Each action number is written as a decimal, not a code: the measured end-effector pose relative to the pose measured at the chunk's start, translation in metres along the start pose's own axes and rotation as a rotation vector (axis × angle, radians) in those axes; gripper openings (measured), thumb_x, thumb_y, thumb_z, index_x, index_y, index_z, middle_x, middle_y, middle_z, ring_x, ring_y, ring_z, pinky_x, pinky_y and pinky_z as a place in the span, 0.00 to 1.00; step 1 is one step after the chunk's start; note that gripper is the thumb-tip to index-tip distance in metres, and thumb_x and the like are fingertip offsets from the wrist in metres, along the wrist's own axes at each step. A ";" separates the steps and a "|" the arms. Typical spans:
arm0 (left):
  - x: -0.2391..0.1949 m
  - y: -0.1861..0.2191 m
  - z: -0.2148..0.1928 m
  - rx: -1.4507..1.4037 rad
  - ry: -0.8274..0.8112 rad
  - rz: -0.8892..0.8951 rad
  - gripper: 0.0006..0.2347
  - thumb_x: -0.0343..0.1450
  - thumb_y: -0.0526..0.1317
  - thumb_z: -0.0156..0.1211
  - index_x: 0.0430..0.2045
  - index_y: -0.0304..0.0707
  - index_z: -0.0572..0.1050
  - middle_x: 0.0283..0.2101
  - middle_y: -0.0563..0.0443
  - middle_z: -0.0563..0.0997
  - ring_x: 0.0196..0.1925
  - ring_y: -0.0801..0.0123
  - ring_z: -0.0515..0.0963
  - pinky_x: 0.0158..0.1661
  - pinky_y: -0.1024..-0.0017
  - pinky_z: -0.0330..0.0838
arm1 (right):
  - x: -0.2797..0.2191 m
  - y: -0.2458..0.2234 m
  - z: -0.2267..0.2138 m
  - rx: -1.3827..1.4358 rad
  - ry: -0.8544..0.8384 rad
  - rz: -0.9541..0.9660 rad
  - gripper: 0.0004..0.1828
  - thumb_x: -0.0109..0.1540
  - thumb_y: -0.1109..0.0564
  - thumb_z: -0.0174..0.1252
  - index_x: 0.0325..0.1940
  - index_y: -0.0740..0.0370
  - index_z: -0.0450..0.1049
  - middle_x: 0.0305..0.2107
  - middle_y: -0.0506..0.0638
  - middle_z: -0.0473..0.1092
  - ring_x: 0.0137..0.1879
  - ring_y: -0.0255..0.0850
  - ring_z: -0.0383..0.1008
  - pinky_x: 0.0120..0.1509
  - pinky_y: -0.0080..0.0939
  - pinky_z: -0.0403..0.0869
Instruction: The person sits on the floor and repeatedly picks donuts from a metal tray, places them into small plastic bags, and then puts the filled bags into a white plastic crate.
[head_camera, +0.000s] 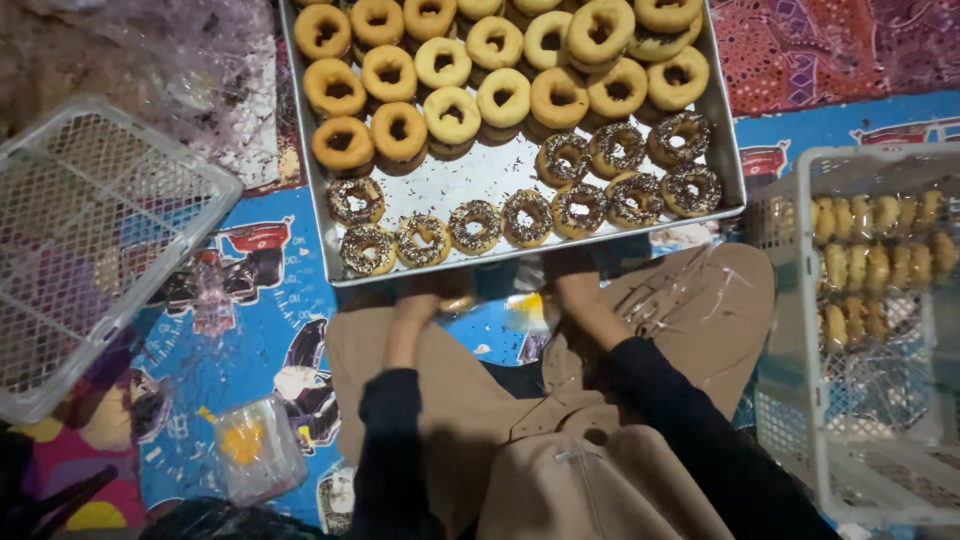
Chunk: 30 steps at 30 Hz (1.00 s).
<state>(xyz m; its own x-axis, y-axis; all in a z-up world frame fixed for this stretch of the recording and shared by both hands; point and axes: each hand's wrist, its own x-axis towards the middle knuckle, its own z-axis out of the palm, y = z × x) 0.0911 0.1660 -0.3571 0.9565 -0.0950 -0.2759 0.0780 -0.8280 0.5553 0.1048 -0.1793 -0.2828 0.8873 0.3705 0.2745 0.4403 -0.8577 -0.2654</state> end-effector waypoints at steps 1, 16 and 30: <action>-0.007 0.008 0.004 0.042 -0.023 -0.092 0.14 0.69 0.43 0.59 0.44 0.34 0.80 0.47 0.28 0.81 0.49 0.35 0.80 0.48 0.47 0.74 | 0.005 0.001 0.010 -0.093 -0.085 -0.034 0.19 0.42 0.50 0.66 0.35 0.58 0.79 0.31 0.57 0.76 0.38 0.55 0.77 0.39 0.54 0.74; -0.146 0.348 -0.070 -0.376 0.438 0.477 0.15 0.75 0.40 0.53 0.53 0.39 0.81 0.62 0.42 0.79 0.68 0.47 0.76 0.67 0.56 0.68 | -0.038 -0.057 -0.159 0.137 -0.040 -0.036 0.22 0.61 0.55 0.57 0.58 0.67 0.68 0.52 0.63 0.71 0.60 0.54 0.70 0.73 0.66 0.55; -0.162 0.119 -0.228 -2.396 1.141 0.206 0.11 0.74 0.40 0.61 0.47 0.37 0.71 0.49 0.37 0.78 0.51 0.57 0.78 0.53 0.61 0.75 | 0.241 -0.179 -0.110 0.245 -0.065 -0.274 0.34 0.51 0.53 0.70 0.62 0.61 0.75 0.44 0.60 0.75 0.50 0.58 0.76 0.51 0.54 0.73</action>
<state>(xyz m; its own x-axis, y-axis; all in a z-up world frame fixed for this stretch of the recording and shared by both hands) 0.0095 0.2087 -0.0669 0.6527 0.6942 -0.3034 -0.6735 0.7150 0.1874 0.2247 0.0243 -0.0680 0.7357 0.6029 0.3086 0.6751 -0.6159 -0.4061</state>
